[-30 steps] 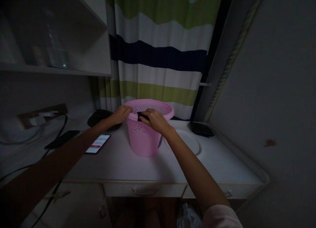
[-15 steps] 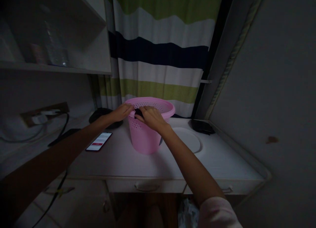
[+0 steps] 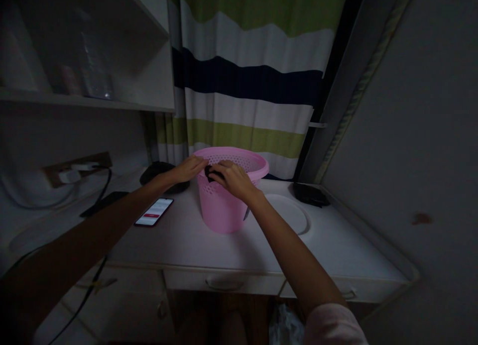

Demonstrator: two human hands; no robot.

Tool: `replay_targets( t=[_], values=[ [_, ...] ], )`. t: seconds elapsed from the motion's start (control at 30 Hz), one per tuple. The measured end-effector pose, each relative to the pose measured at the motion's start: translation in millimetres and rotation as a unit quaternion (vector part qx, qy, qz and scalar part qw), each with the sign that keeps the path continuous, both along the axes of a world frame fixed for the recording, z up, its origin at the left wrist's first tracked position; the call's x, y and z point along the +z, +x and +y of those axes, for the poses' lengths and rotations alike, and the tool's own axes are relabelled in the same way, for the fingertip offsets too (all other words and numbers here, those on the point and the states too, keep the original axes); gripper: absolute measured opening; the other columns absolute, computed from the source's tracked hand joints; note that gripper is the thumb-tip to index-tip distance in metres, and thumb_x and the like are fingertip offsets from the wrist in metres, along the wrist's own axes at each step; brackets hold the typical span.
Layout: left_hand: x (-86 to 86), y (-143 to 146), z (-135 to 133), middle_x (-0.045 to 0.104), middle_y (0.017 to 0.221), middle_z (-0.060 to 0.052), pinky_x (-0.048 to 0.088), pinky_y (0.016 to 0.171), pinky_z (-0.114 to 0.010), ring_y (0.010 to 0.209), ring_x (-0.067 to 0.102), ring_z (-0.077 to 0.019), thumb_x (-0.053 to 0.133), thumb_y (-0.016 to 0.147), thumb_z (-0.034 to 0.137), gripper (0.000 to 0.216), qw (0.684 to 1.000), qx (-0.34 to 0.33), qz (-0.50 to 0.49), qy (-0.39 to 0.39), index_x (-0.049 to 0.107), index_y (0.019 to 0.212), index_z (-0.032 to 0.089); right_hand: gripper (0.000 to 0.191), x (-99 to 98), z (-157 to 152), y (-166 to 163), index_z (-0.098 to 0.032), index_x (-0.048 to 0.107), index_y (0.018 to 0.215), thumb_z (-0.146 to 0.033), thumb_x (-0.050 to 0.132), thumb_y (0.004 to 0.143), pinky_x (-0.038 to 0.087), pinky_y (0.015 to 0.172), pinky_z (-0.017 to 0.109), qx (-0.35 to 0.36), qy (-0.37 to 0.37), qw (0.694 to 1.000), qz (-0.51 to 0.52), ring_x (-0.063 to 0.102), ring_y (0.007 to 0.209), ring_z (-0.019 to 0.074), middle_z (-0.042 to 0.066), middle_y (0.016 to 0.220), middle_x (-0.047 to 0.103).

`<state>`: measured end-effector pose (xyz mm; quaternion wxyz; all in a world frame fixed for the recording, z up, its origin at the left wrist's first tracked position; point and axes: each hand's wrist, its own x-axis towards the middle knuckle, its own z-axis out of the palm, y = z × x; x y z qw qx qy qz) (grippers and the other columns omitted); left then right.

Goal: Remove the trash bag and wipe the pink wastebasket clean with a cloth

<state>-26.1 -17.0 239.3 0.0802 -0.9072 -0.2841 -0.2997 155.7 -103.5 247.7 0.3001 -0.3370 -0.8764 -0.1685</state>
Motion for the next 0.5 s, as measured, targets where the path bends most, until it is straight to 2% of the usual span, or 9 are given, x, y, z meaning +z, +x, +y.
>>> replay_targets(
  t=[0.1,0.2,0.33,0.5],
  values=[
    [-1.4,0,2,0.058,0.062,-0.005,0.041,0.065,-0.027,0.061,0.051,-0.0134,0.018,0.087,0.034,0.046,1.000,0.008,-0.005,0.008,0.052,0.061,0.014,0.022,0.0,1,15,-0.016,0.060,0.092,-0.032,0.048,0.083,0.041,0.080,0.030,0.054,-0.022,0.998,0.034,0.055,0.087,0.0171,0.007,0.090,0.062],
    [-1.6,1,2,0.058,0.063,-0.006,0.041,0.068,-0.028,0.063,0.052,-0.0143,0.017,0.086,0.035,0.048,1.000,0.014,-0.002,0.008,0.052,0.061,0.014,0.022,0.3,0,26,-0.016,0.060,0.092,-0.032,0.049,0.082,0.041,0.080,0.032,0.074,-0.034,0.995,0.054,0.056,0.088,0.0172,0.007,0.091,0.063],
    [-1.1,2,1,0.059,0.063,-0.005,0.042,0.068,-0.028,0.063,0.052,-0.0141,0.017,0.086,0.034,0.047,1.000,0.017,-0.014,0.000,0.052,0.063,0.014,0.021,2.4,-3,24,-0.015,0.061,0.090,-0.031,0.049,0.082,0.041,0.079,0.030,0.049,-0.028,0.998,0.042,0.056,0.086,0.0170,0.007,0.089,0.063],
    [-1.2,1,4,0.059,0.063,-0.004,0.042,0.068,-0.027,0.064,0.052,-0.0141,0.023,0.084,0.031,0.039,1.000,0.012,-0.017,0.012,0.052,0.063,0.016,0.022,4.9,-3,-2,-0.015,0.060,0.092,-0.031,0.047,0.084,0.039,0.076,0.028,-0.010,-0.012,1.000,0.007,0.055,0.085,0.0164,0.007,0.088,0.063]
  ],
)
